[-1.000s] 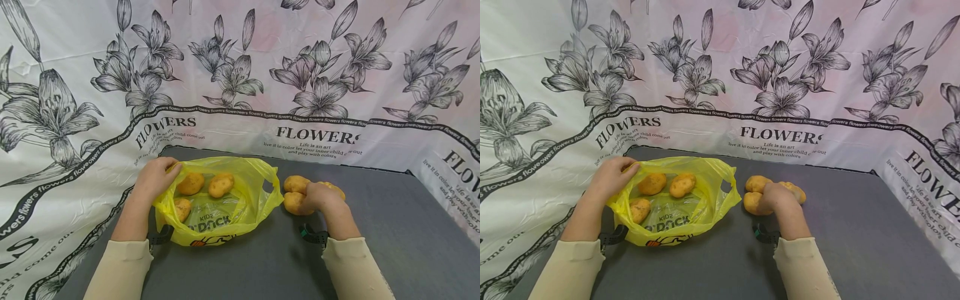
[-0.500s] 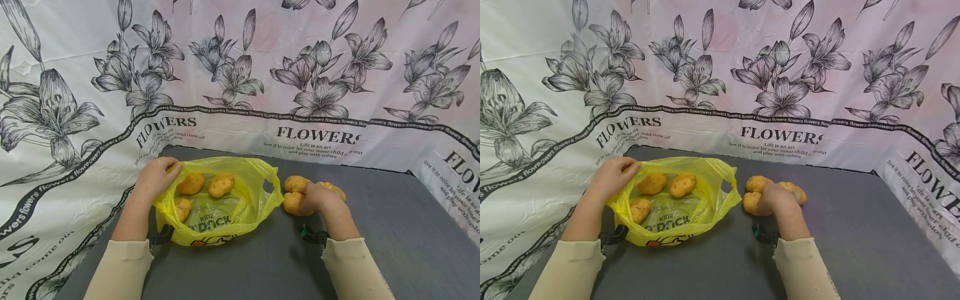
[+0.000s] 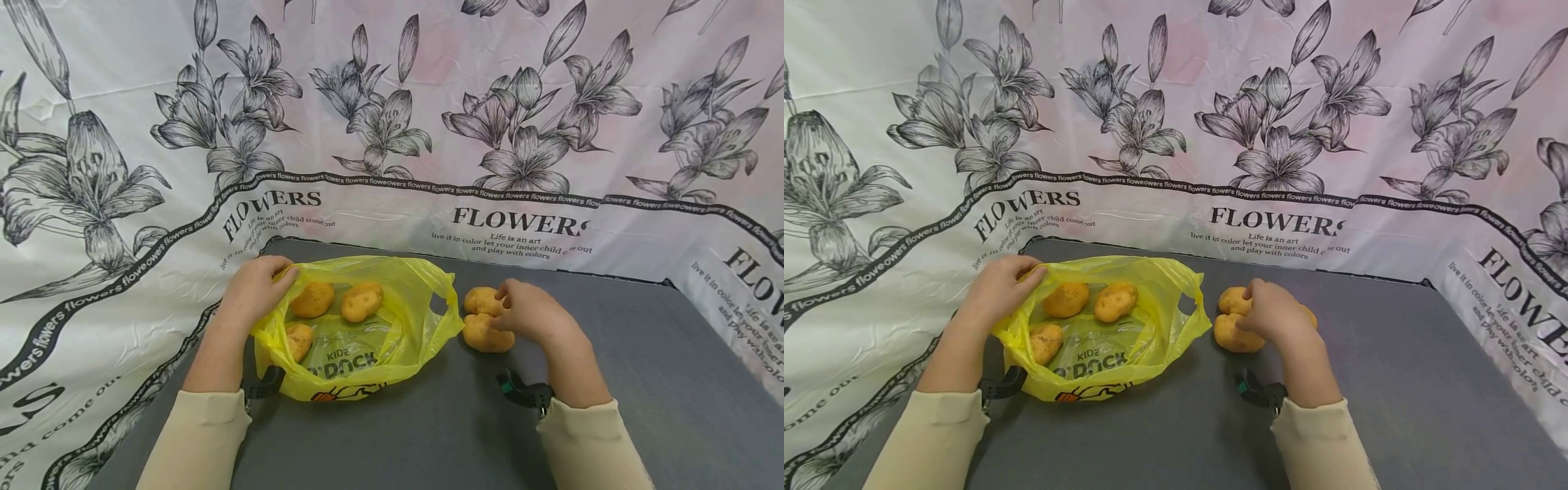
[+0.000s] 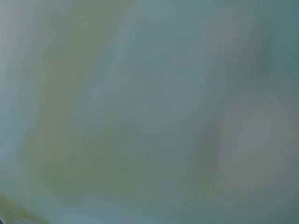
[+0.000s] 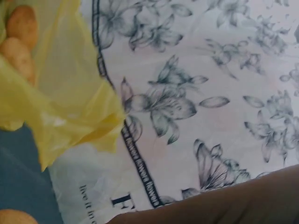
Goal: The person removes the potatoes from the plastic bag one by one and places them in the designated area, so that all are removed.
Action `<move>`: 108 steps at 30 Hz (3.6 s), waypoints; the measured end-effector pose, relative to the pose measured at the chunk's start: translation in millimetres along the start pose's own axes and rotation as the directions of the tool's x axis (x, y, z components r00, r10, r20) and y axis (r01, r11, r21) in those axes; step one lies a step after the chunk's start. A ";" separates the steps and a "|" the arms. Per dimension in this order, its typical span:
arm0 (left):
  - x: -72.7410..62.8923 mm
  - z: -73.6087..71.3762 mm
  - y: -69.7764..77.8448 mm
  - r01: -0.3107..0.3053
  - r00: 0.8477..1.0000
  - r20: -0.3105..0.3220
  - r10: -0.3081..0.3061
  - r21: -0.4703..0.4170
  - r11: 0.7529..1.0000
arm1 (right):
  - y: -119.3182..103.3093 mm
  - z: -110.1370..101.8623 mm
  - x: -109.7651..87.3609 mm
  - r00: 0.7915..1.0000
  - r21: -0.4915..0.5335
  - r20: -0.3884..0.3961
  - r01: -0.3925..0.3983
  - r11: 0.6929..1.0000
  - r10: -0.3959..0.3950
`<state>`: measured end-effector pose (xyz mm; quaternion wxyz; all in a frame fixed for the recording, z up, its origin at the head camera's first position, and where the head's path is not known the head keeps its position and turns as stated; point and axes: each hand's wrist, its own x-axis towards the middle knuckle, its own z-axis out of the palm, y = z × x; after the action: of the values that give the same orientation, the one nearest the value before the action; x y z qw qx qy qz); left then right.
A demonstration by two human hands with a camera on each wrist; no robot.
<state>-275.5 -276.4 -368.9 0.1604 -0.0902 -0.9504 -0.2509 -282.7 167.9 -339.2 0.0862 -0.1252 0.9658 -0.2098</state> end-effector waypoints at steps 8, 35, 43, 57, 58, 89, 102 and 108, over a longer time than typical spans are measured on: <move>0.2 -2.8 4.0 0.007 1.000 -0.002 -0.007 0.012 1.000 | -22.5 -6.0 -14.0 0.983 0.164 -0.160 0.117 0.979 -0.091; -4.0 -7.4 7.9 0.006 1.000 -0.003 -0.006 0.033 0.999 | -77.0 102.0 43.8 0.934 0.637 -0.133 0.337 0.694 -0.332; -5.1 -7.6 5.3 -0.004 1.000 -0.008 0.005 0.048 0.999 | -76.0 129.8 63.5 0.929 0.633 -0.106 0.338 0.696 -0.355; -2.5 -8.6 4.9 0.003 1.000 -0.008 -0.003 0.050 0.999 | -81.9 153.5 70.0 0.872 0.364 -0.147 0.486 0.794 -0.466; -2.4 -8.5 5.2 0.004 1.000 -0.008 -0.003 0.050 0.999 | -82.2 153.7 69.6 0.877 0.360 -0.176 0.480 0.800 -0.447; -0.7 -2.6 5.3 -0.013 1.000 0.006 0.013 0.050 0.999 | -77.5 163.5 72.9 0.864 0.159 -0.224 0.490 0.857 -0.452; 0.0 -0.9 4.4 -0.014 1.000 0.002 0.014 0.060 0.998 | -72.7 171.6 78.0 0.854 0.204 -0.330 0.480 0.853 -0.401; 1.0 -1.6 3.5 -0.017 1.000 -0.001 0.017 0.059 0.998 | -72.0 171.7 75.7 0.872 0.138 -0.266 0.457 0.879 -0.411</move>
<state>-275.1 -274.1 -365.6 0.1657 -0.0932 -0.9565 -0.2213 -302.4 17.6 -471.1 -0.0633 -0.3055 0.8905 -0.3312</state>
